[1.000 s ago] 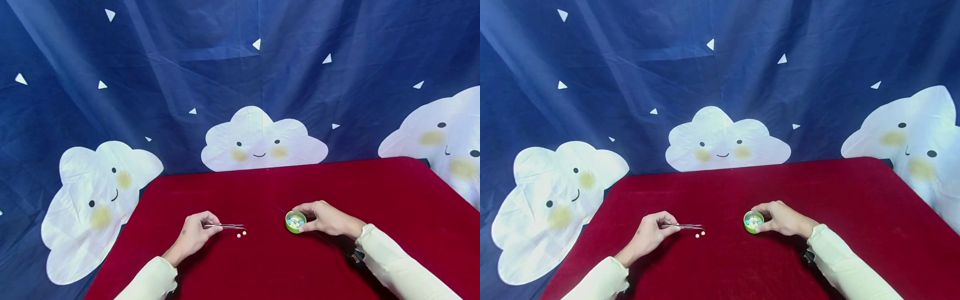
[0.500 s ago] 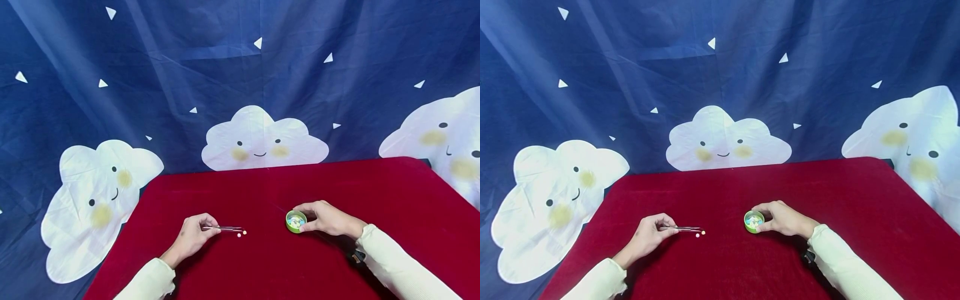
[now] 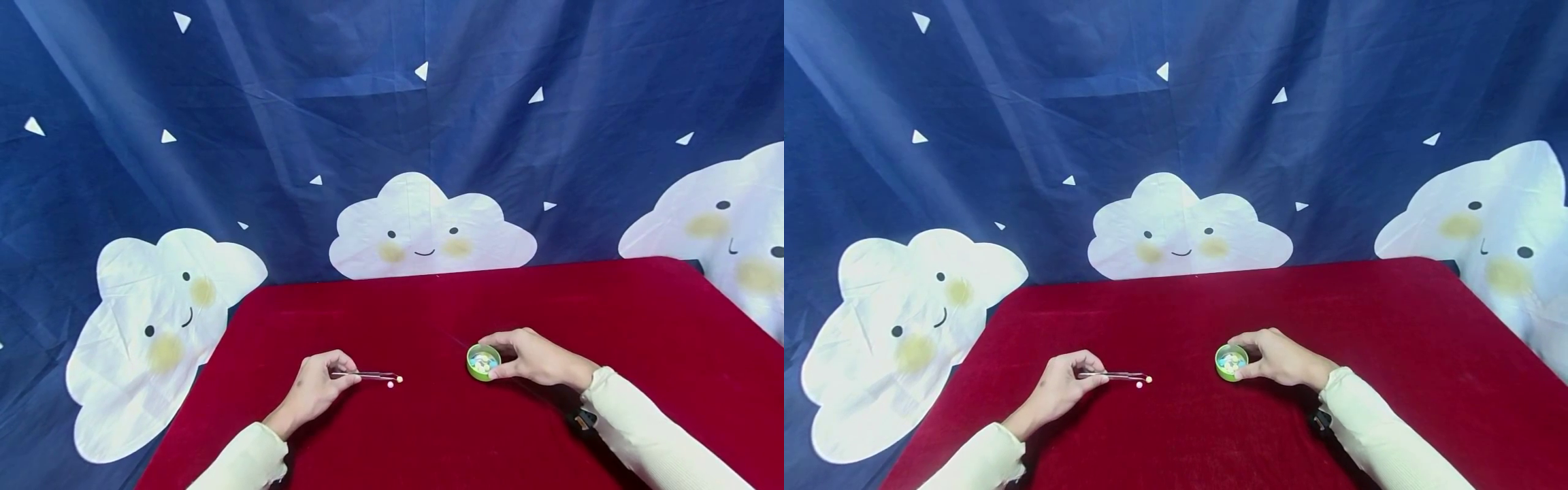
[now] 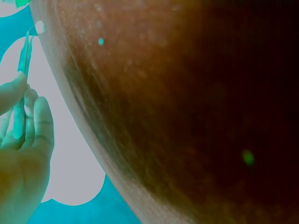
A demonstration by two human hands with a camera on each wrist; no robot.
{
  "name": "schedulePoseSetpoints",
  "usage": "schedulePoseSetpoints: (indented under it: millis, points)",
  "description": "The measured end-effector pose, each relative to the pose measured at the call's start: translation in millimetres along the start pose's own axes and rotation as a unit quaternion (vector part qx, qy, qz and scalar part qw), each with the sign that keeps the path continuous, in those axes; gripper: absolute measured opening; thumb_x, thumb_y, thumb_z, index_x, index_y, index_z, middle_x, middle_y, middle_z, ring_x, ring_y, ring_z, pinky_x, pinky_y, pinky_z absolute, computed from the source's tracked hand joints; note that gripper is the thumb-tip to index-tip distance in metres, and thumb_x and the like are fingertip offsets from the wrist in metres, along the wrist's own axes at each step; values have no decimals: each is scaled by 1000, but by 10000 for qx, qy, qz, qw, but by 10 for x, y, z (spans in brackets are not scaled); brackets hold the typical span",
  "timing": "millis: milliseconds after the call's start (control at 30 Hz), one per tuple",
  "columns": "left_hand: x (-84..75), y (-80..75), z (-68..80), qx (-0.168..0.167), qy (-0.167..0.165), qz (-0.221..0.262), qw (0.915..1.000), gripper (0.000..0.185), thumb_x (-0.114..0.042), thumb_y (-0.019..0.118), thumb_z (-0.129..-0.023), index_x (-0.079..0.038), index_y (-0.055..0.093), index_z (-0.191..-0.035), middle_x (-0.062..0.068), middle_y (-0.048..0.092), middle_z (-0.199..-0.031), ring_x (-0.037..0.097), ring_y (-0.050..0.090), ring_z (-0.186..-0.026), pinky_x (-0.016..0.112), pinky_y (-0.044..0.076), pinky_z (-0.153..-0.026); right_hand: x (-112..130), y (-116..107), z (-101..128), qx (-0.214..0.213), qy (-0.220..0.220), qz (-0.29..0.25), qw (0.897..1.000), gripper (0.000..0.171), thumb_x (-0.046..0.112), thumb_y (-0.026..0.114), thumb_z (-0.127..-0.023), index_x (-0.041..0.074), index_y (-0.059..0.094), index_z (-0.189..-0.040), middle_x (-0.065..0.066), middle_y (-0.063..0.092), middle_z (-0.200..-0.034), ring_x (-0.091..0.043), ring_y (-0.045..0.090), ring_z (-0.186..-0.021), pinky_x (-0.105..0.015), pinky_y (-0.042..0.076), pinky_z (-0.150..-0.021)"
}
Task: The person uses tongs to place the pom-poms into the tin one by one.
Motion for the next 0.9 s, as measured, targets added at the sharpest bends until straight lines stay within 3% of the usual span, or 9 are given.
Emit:
schedulePoseSetpoints:
  millis: [533, 900]
  points:
    - [-48, 30, -81, -138, 180, -40, 9997, 22, 1, 83, -77, -15, 69, -82, -10, 67, -74, 4, 62, -68, 23, 53, -67, 5, -8, 0, 15, 3, -82, 10000, 55, 25, 82, -84, -1, 63, -128, -4, 68, -117, -18, 65, -103, -32, 54, -88]
    - [-250, 85, -213, -96, 239, 22, 9997, 21, -2, 83, -79, -17, 69, -84, -11, 66, -74, 6, 61, -68, 23, 53, -68, 7, 0, 5, 18, -49, -103, 9999, 52, 25, 82, -84, 1, 64, -127, -2, 69, -116, -18, 66, -105, -30, 53, -89]
Point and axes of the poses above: each hand's wrist, its own z-axis away from the middle knuckle, its own y-axis out of the palm, x = y × z, the point moved 4 cm from there along -z, towards the middle knuckle
